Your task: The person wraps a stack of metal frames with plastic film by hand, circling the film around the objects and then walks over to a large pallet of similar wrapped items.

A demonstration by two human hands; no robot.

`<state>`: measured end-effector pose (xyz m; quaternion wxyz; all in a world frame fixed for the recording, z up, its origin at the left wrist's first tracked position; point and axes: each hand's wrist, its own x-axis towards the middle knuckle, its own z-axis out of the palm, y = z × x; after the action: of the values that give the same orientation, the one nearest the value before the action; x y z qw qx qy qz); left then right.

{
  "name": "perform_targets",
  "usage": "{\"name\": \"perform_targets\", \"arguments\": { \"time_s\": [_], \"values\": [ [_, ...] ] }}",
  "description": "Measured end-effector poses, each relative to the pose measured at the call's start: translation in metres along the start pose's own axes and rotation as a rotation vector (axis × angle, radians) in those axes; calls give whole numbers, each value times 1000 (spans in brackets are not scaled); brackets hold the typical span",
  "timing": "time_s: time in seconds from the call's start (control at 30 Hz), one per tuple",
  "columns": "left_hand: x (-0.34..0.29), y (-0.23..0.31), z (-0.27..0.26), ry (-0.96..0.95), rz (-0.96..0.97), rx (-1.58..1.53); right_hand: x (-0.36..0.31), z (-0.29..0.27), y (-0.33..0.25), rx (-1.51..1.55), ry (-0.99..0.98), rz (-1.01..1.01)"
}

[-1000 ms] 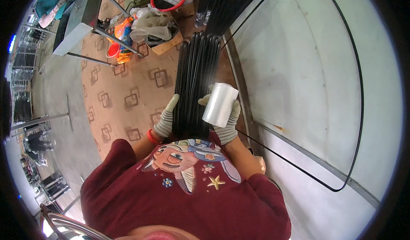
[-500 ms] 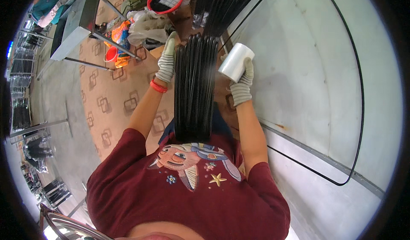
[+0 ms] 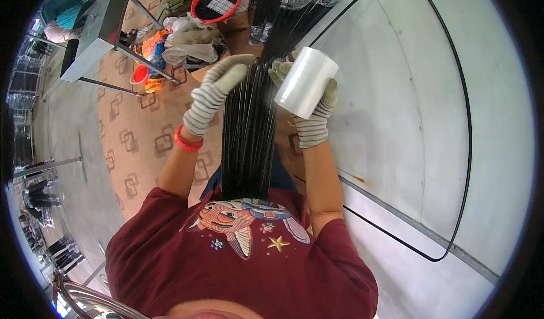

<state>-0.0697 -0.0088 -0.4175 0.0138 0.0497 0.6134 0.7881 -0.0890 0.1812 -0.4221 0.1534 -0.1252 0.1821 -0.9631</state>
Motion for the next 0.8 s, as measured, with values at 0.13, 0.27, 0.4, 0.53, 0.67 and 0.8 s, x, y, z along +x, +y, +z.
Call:
{"name": "perform_targets", "arguments": {
  "time_s": [0.13, 0.27, 0.4, 0.53, 0.67, 0.8],
  "values": [
    [-20, 9, -9, 107, -16, -55, 3, 11, 8, 169, 101, 47],
    [-44, 19, 13, 148, 13, 220, 1, 30, 16, 232, 209, 67],
    [-70, 33, 29, 128, 40, 496, -5, 44, 21, 271, 194, 75],
    [-80, 45, 45, 213, 343, 864, -9, 47, 28, 282, 113, 88],
    [-83, 39, 45, 207, 45, -153, -18, 30, 35, 221, -56, 49],
    [-84, 13, 41, -58, 17, -165, -30, 23, 37, -161, -106, 28]
  ]
}}
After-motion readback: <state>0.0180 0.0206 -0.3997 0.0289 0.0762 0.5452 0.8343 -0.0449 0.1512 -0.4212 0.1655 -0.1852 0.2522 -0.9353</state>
